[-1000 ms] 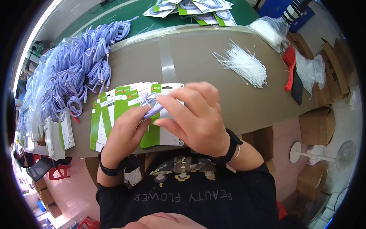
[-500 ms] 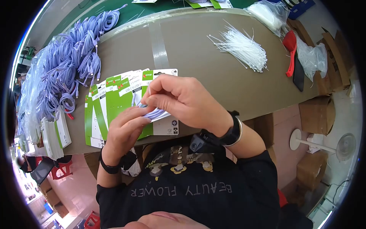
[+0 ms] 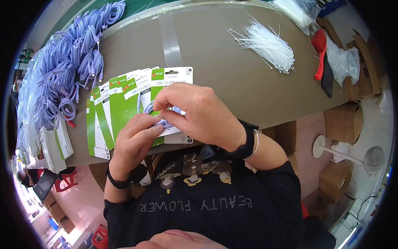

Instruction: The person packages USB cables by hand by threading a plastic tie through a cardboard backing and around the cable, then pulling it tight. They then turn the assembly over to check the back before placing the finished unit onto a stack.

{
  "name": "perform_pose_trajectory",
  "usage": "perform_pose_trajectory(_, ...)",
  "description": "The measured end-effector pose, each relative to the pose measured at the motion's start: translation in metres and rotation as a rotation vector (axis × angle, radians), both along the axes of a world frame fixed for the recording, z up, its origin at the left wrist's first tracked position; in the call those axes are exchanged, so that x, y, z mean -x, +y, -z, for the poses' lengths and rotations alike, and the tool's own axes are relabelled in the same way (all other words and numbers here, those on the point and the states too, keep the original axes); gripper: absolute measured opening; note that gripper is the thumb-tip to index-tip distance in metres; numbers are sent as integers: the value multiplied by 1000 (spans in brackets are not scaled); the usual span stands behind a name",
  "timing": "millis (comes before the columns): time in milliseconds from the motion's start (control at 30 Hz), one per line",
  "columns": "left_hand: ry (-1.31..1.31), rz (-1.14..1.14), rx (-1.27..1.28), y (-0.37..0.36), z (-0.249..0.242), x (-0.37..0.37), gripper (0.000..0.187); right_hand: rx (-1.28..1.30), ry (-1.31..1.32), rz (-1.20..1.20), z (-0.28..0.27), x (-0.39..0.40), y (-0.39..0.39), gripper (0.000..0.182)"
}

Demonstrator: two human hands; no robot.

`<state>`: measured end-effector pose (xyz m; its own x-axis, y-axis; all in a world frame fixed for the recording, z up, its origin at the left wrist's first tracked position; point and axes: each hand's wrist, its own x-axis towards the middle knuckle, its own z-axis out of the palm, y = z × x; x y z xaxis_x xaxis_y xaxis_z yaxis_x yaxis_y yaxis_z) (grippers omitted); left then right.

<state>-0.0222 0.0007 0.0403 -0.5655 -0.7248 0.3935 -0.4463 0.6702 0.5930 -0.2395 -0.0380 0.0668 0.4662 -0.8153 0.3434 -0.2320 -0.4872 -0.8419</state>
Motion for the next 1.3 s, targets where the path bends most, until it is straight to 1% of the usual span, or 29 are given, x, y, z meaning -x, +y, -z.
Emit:
perform_pose_trajectory(67, 8, -2, -12, 0, 1, 0, 34, 38, 39, 7, 3, -1, 2, 20)
perform_pose_trajectory(233, -2, -1, 6, -1, -1, 1, 34, 63, 72, -16, 3, -1, 6, 18)
perform_pose_trajectory(367, 16, -21, -17, -1, -1, 0, 35, 110, 145, -116, 3, 5, 16, 14)
perform_pose_trajectory(467, 47, -54, -67, -1, -3, -2, 35, 453, 316, -241, -2, 13, 19, 12)
perform_pose_trajectory(500, 48, -65, -117, -2, -5, -2, 34, 454, 317, -241, 1, 13, 19, 12)
perform_pose_trajectory(567, 47, -78, -214, -3, -9, -1, 34, 645, 354, -215, 18, 10, 18, 13)
perform_pose_trajectory(600, 43, -71, -213, -4, -10, 0, 34, 740, 372, -199, 21, 11, 17, 14)
perform_pose_trajectory(633, 31, -80, -223, -3, -12, 1, 33, 740, 372, -189, 21, 13, 17, 14)
perform_pose_trajectory(733, 9, -107, -242, -4, -13, 2, 33, 829, 109, -314, 19, 20, 13, 13)
perform_pose_trajectory(833, 29, -53, -204, -4, -8, -1, 35, 809, 116, -283, 23, 22, 18, 12)
perform_pose_trajectory(1033, 46, -57, -116, -4, -4, 3, 35, 827, 178, -261, 25, 25, 15, 11)
perform_pose_trajectory(1100, 48, -62, -68, -1, -2, 4, 34, 752, 77, -326, 24, 30, 12, 11)
perform_pose_trajectory(1133, 44, -60, -66, 0, -3, 3, 34, 716, 27, -356, 22, 31, 11, 11)
perform_pose_trajectory(1267, 35, -111, -124, 1, -12, 0, 37, 687, 28, -304, 3, 31, 18, 13)
perform_pose_trajectory(1300, 132, -160, -184, -2, -20, 0, 39, 689, 27, -299, -1, 31, 21, 13)
